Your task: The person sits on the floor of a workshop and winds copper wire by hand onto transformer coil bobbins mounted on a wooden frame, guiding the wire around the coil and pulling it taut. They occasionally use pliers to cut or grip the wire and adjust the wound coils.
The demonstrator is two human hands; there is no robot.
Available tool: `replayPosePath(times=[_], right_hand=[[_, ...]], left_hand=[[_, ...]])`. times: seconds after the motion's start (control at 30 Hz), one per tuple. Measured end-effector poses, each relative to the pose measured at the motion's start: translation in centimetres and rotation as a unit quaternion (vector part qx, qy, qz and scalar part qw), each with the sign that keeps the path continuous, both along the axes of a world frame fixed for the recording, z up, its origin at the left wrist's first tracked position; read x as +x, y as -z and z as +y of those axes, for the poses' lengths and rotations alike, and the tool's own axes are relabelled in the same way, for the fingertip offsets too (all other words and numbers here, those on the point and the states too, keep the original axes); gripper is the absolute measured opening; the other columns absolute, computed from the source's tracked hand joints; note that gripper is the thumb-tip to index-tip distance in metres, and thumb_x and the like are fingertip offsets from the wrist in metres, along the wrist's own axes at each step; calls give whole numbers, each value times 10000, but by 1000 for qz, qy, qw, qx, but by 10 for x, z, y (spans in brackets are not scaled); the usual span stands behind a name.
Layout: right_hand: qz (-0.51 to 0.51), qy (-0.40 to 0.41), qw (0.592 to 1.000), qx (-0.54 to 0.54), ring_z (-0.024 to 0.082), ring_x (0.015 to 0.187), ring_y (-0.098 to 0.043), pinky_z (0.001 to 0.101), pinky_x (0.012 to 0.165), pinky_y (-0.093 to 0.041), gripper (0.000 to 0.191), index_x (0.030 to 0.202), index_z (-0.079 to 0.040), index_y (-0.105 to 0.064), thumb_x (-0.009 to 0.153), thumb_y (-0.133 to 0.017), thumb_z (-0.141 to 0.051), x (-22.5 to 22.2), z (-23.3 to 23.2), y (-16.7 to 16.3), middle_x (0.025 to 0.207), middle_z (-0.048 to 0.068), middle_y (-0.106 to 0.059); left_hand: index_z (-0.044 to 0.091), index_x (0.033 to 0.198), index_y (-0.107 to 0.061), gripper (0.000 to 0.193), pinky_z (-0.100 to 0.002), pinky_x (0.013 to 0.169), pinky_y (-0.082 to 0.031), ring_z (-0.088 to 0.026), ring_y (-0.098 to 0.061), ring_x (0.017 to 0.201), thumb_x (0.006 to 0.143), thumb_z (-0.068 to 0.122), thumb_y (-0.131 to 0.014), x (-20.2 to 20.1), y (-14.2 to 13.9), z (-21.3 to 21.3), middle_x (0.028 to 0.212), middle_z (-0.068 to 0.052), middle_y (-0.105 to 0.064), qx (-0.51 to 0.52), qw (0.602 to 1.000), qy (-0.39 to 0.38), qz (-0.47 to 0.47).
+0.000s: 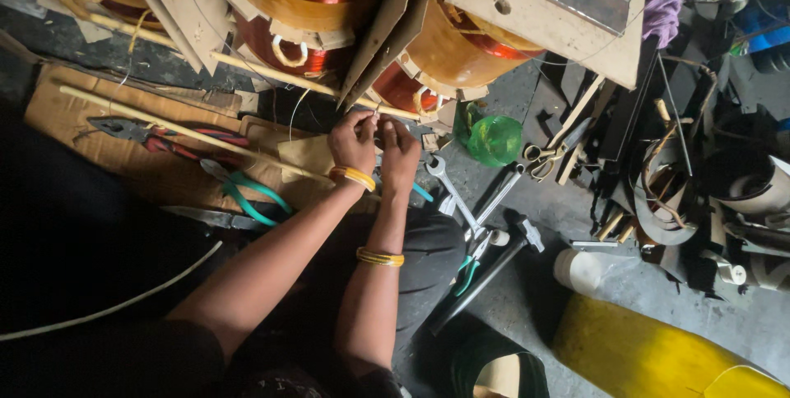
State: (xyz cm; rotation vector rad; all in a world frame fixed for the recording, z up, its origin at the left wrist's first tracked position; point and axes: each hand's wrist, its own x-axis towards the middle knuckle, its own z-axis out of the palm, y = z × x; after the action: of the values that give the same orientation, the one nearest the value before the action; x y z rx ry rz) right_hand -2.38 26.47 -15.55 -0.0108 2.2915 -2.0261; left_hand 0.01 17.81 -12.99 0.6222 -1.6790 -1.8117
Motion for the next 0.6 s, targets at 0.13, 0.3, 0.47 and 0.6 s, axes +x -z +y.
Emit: replayPosePath(times=[0.13, 0.3, 0.47, 0.6], right_hand=[[7, 3, 996, 93, 161, 794, -704, 315, 740, -558, 240, 1092, 41, -745, 1019, -646, -165, 1, -2, -11, 913, 187, -768], [221, 45, 934, 279, 332, 823, -712, 378, 738, -541, 160, 968, 15, -721, 955, -661, -133, 15, -18, -48, 941, 176, -736], [349, 5, 841, 414, 371, 851, -660, 453, 779, -517, 118, 933, -13, -696, 919, -674, -128, 27, -35, -80, 918, 170, -686], [301, -2, 895, 329, 341, 813, -652, 425, 751, -520, 206, 929, 5, -692, 1008, -671, -185, 30, -28, -83, 887, 171, -674]], left_hand=[[-8, 998, -770, 103, -309, 689, -551, -173, -680, 753, 962, 80, -728, -7, 3, -4, 843, -144, -763, 91, 995, 41, -29], [12, 1034, -736, 151, -306, 712, -568, -155, -730, 781, 898, 79, -737, 2, -4, -9, 872, -114, -765, -70, 997, -16, -19], [34, 1003, -729, 107, -309, 705, -562, -144, -708, 761, 960, 126, -692, 5, -15, -10, 866, -102, -770, 60, 998, 4, -28], [14, 1047, -720, 118, -328, 698, -530, -176, -680, 784, 1002, 108, -664, 10, -24, -13, 875, -119, -743, 7, 1000, -2, -6]])
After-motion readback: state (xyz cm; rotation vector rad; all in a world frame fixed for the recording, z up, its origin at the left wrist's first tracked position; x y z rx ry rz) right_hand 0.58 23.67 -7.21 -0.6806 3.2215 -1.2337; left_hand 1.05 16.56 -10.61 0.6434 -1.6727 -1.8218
